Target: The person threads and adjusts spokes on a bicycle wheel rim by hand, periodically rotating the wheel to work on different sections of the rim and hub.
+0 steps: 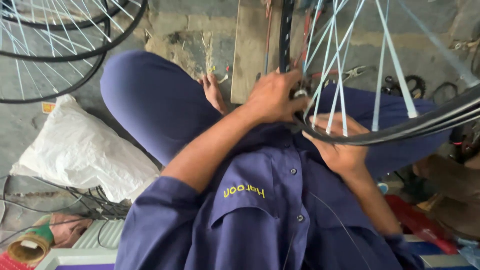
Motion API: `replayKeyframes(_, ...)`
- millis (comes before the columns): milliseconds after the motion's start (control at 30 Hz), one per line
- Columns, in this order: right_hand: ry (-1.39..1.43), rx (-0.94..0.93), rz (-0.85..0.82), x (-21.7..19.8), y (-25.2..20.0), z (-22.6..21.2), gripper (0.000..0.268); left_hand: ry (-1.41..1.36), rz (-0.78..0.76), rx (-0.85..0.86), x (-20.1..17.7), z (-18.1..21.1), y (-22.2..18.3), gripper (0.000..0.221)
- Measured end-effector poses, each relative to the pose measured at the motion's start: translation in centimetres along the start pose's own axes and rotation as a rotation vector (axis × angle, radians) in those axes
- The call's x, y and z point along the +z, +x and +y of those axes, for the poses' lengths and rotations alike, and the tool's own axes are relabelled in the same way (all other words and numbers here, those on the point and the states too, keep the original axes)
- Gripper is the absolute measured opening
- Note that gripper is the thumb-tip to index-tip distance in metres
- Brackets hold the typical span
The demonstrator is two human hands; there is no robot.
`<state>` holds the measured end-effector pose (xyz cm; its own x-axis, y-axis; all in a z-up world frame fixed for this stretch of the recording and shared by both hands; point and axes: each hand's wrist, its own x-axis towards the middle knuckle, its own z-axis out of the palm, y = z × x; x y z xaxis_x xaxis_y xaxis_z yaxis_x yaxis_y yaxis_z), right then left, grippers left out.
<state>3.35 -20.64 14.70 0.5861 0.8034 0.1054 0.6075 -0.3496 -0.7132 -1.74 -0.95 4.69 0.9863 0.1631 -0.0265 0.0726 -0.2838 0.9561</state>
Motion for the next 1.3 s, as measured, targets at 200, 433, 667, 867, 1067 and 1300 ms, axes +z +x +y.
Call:
replayKeyframes(200,0.337,0.059,0.108,-3.5,-1.0,-1.3,0.024,-1.257,-0.580,-0.046,-1.3,0.7,-0.6,0.048)
replayKeyframes(433,1.104,0.443,0.053,-2.7,2.6,3.6,0.035,-1.016,-0.446,0.018,-0.4,1.1,-0.7,0.043)
replayKeyframes(667,0.725,0.526,-0.279,-0.8,2.1,4.6,0.032,-0.297,0.211,-0.175,-3.0,-0.7,1.0,0.033)
replayKeyframes(867,0.718,0.468,-0.072,-0.9,3.4,4.0,0.022,-0.162,0.276,-0.102,0.3,-3.1,3.1,0.038)
replayKeyframes(1067,0.535,0.409,-0.005,2.6,4.0,7.0,0.019,-0.162,0.192,-0.184,0.3,-2.1,2.2,0.024)
replayKeyframes(1300,0.703,0.592,-0.044,5.1,4.1,6.4,0.021,-0.238,0.231,-0.053,-0.1,-1.1,1.1,0.027)
